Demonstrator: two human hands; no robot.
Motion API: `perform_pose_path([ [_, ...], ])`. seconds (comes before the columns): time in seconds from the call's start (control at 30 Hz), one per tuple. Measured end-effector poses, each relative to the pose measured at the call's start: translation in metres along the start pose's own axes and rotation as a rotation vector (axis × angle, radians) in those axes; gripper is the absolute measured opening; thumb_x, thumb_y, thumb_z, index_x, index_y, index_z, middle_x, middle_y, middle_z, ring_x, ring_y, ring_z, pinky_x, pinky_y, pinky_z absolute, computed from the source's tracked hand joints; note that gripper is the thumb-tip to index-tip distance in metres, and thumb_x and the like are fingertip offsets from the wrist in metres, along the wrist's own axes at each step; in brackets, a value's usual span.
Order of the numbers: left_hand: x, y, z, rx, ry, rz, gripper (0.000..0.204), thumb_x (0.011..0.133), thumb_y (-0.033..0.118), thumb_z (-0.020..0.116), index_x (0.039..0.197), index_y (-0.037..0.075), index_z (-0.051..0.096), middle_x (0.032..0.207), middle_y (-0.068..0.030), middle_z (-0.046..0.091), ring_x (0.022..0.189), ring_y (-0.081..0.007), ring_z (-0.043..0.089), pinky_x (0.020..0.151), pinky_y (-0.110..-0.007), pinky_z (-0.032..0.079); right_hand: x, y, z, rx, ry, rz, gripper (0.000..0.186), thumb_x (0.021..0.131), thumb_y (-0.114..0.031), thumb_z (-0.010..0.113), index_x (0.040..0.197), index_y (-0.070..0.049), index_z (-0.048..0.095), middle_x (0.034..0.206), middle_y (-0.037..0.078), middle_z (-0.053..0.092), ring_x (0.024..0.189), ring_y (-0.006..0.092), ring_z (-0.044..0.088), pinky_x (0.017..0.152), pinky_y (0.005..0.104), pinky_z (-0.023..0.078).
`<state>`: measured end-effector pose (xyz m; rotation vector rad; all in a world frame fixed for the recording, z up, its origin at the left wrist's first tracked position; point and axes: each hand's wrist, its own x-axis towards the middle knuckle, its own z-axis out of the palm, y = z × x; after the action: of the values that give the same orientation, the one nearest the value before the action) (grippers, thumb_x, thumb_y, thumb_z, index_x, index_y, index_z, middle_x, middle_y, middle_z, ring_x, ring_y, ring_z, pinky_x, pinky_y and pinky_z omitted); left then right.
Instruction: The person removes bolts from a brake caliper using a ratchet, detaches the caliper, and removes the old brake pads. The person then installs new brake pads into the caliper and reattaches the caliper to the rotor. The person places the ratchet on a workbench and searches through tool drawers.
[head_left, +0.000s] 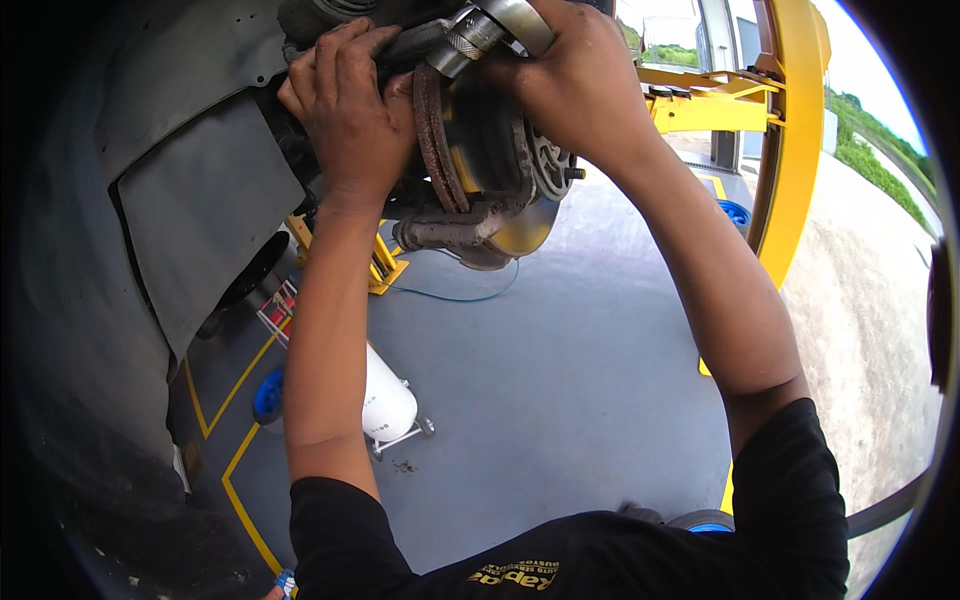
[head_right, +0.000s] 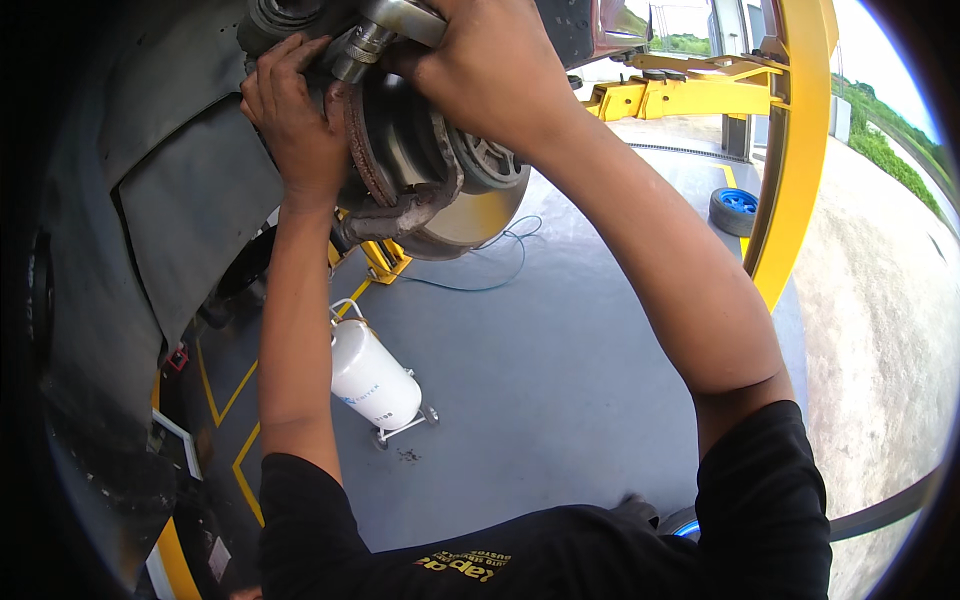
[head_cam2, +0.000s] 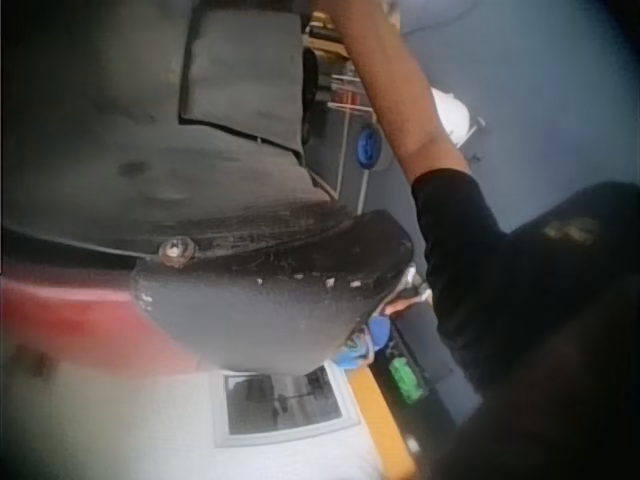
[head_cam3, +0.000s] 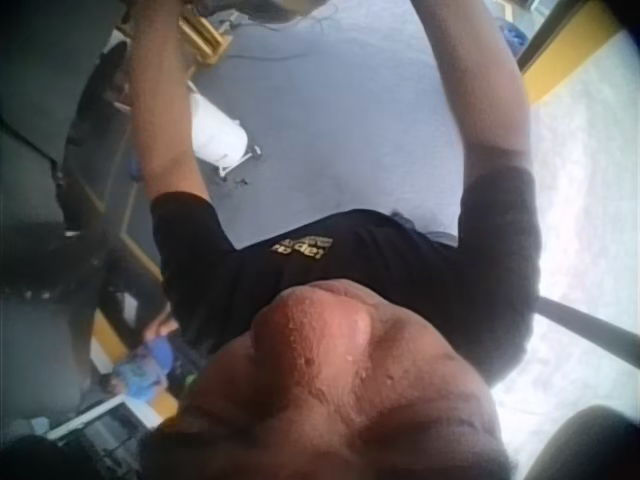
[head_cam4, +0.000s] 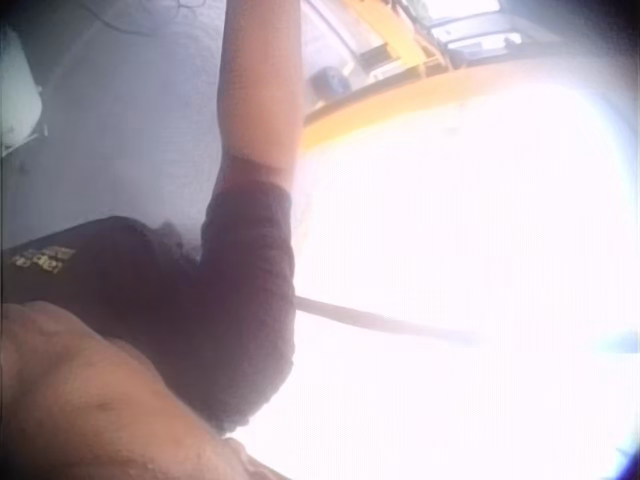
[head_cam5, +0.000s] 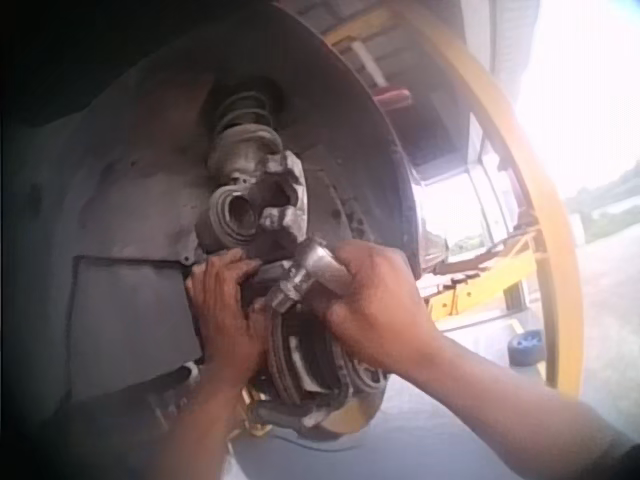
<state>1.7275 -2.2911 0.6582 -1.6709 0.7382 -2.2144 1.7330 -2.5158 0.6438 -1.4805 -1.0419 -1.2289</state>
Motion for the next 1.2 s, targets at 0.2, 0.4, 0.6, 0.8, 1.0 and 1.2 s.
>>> perform_pose_path([
  [0.2, 0.004, -0.001, -0.015, -0.025, -0.092, 0.032, 0.042, 0.078, 0.024, 0.079, 0.118, 0.018, 0.067, 0.118, 0.0, 0.062, 0.107, -0.0222, 0.057, 0.095, -0.039, 0.04, 0.002, 0.0, -0.013, 0.165, -0.111, 0.172, 0.022, 0.08, -0.016, 0.074, 0.095, -0.001, 0.071, 0.088, 0.024, 0.07, 0.088, 0.042, 0.068, 0.077, 0.0451, 0.052],
  [0.4, 0.015, 0.002, -0.028, -0.143, -0.102, 0.01, 0.038, 0.077, 0.022, 0.08, 0.114, 0.017, 0.07, 0.114, -0.0005, 0.064, 0.104, -0.0227, 0.058, 0.092, -0.038, 0.041, -0.002, -0.001, -0.01, 0.172, -0.035, 0.121, 0.026, 0.08, -0.018, 0.074, 0.099, -0.001, 0.07, 0.089, 0.024, 0.07, 0.09, 0.0433, 0.067, 0.078, 0.0465, 0.052],
  [0.6, 0.029, 0.003, -0.036, -0.155, -0.154, -0.044, 0.035, 0.074, 0.019, 0.081, 0.106, 0.015, 0.07, 0.11, 0.0001, 0.065, 0.102, -0.0239, 0.058, 0.089, -0.039, 0.043, -0.001, -0.008, 0.0, 0.046, 0.044, 0.08, 0.027, 0.078, -0.017, 0.075, 0.099, -0.001, 0.068, 0.09, 0.024, 0.069, 0.092, 0.0446, 0.066, 0.079, 0.0476, 0.051],
  [0.8, 0.028, 0.004, -0.036, -0.162, -0.142, -0.015, 0.041, 0.071, 0.013, 0.083, 0.109, 0.014, 0.069, 0.109, -0.0016, 0.065, 0.101, -0.0258, 0.058, 0.088, -0.039, 0.046, -0.002, -0.015, -0.007, 0.184, -0.055, 0.263, 0.031, 0.077, -0.013, 0.074, 0.106, -0.004, 0.07, 0.094, 0.02, 0.073, 0.092, 0.0359, 0.07, 0.082, 0.0428, 0.053],
  [1.0, 0.017, 0.001, -0.038, -0.219, -0.106, -0.022, 0.04, 0.075, 0.01, 0.082, 0.113, 0.011, 0.07, 0.112, -0.0055, 0.065, 0.104, -0.0255, 0.06, 0.09, -0.036, 0.046, -0.002, -0.016, -0.005, 0.206, -0.061, 0.203, 0.031, 0.077, -0.013, 0.073, 0.106, -0.003, 0.07, 0.094, 0.02, 0.073, 0.091, 0.0357, 0.071, 0.083, 0.0425, 0.053],
  [1.2, 0.022, 0.0, -0.039, -0.285, -0.164, -0.063, 0.034, 0.077, 0.01, 0.081, 0.109, 0.01, 0.073, 0.112, -0.0055, 0.066, 0.105, -0.025, 0.061, 0.091, -0.035, 0.047, 0.001, -0.023, -0.011, 0.204, -0.11, 0.274, 0.029, 0.08, -0.016, 0.073, 0.104, -0.001, 0.069, 0.09, 0.02, 0.073, 0.088, 0.0343, 0.072, 0.08, 0.0416, 0.053],
])
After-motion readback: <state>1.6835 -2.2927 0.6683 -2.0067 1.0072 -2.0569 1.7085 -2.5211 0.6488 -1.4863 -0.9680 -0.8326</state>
